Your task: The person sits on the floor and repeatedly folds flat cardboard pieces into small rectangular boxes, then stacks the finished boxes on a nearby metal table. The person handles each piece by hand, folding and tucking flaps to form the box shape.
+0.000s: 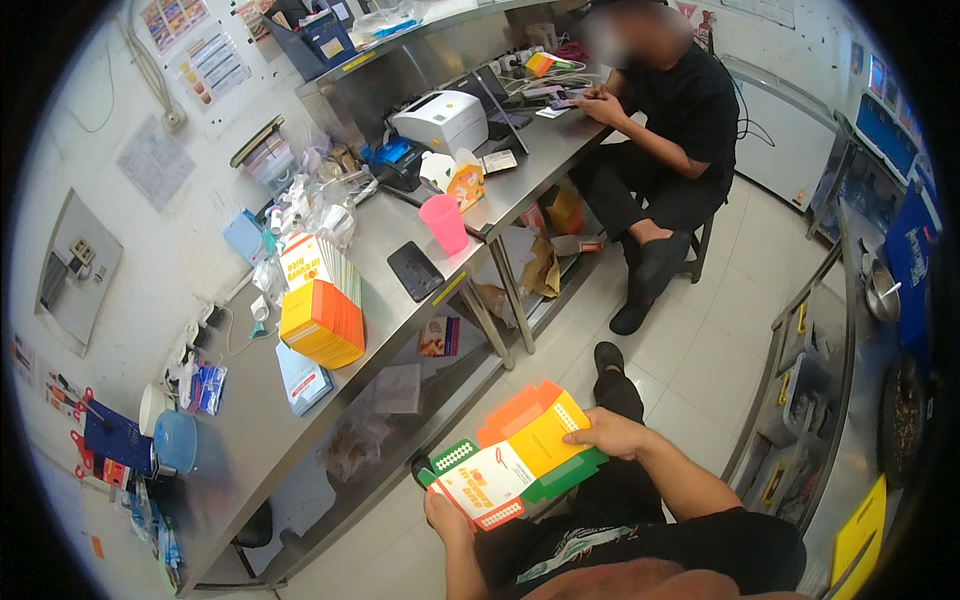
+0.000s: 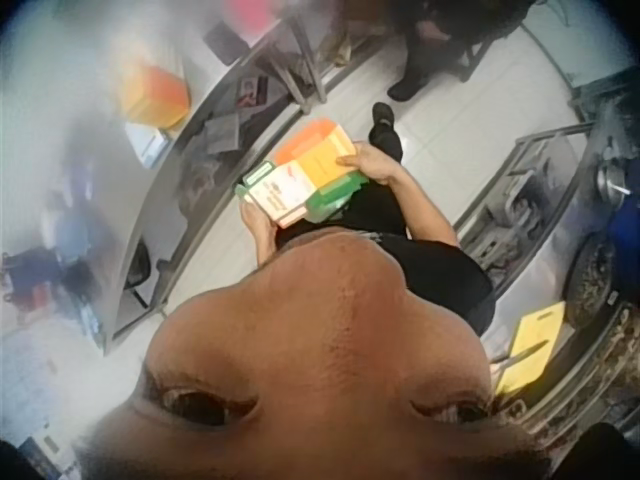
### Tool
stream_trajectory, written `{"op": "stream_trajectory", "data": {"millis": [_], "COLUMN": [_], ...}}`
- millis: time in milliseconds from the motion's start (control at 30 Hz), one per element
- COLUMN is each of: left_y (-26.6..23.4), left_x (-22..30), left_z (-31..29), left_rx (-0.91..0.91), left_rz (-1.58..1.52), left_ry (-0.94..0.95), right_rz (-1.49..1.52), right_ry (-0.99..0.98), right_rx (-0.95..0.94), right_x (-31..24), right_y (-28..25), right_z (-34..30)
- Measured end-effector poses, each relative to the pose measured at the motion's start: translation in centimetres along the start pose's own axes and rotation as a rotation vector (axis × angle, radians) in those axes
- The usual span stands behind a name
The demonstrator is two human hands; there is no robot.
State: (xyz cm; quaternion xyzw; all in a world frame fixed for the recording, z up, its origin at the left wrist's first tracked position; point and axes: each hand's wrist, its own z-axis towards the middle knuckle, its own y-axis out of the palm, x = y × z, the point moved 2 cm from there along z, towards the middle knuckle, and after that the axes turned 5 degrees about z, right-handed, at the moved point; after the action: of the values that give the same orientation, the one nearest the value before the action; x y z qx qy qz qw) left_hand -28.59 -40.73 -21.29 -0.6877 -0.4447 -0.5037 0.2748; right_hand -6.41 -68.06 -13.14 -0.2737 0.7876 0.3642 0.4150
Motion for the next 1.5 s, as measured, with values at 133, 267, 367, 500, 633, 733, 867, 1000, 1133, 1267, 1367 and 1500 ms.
{"op": "stream_trajectory", "data": {"millis": [133,267,367,500,633,733,867,1000,1133,1267,1367,1500], "left_y": [-1.3,-0.5,0.3,4.4,7.9,6.2,7.1,10.3,12.6,13.1,11.9,9.6], "left_x": [-0.6,0.1,-0.2,2.0,3.3,-0.5,-2.1,0.9,2.8,2.9,1.5,-1.0], "left_z": [-0.7,-1.5,-1.0,-3.1,-4.6,-2.3,-3.1,-4.0,-4.3,-5.2,-5.1,-5.0], "left_rx": [0.014,0.188,-0.263,-0.804,-0.55,-0.56,-0.626,-0.768,-0.923,-0.887,-0.82,-0.783], "left_rz": [0.154,0.157,0.076,-0.208,-0.19,-0.048,0.043,0.348,0.449,0.402,0.387,0.393], "left_ry": [0.035,-0.025,-0.293,-0.568,-0.611,-0.703,-0.469,-0.049,0.325,0.389,0.357,0.325], "right_rz": [-0.119,-0.526,-1.028,-1.234,-1.204,-1.23,-1.169,-0.811,-0.23,-0.062,-0.02,0.028], "right_ry": [-0.069,-0.214,-0.181,-0.516,-0.714,-0.579,-0.414,-0.256,-0.431,-0.305,-0.382,-0.372], "right_rx": [-0.005,0.03,0.16,0.156,0.158,0.092,-0.001,0.349,0.427,0.354,0.419,0.482], "right_x": [-0.2,-1.8,-2.5,3.3,7.4,8.1,6.7,4.6,4.0,4.8,7.4,9.4], "right_y": [0.5,2.0,3.8,4.5,6.1,5.4,2.3,-2.1,-4.6,-4.7,-2.7,-0.8], "right_z": [-0.4,-1.1,-1.3,-0.3,-1.1,-1.3,-2.0,-2.3,-2.4,-3.2,-3.3,-3.4]}}
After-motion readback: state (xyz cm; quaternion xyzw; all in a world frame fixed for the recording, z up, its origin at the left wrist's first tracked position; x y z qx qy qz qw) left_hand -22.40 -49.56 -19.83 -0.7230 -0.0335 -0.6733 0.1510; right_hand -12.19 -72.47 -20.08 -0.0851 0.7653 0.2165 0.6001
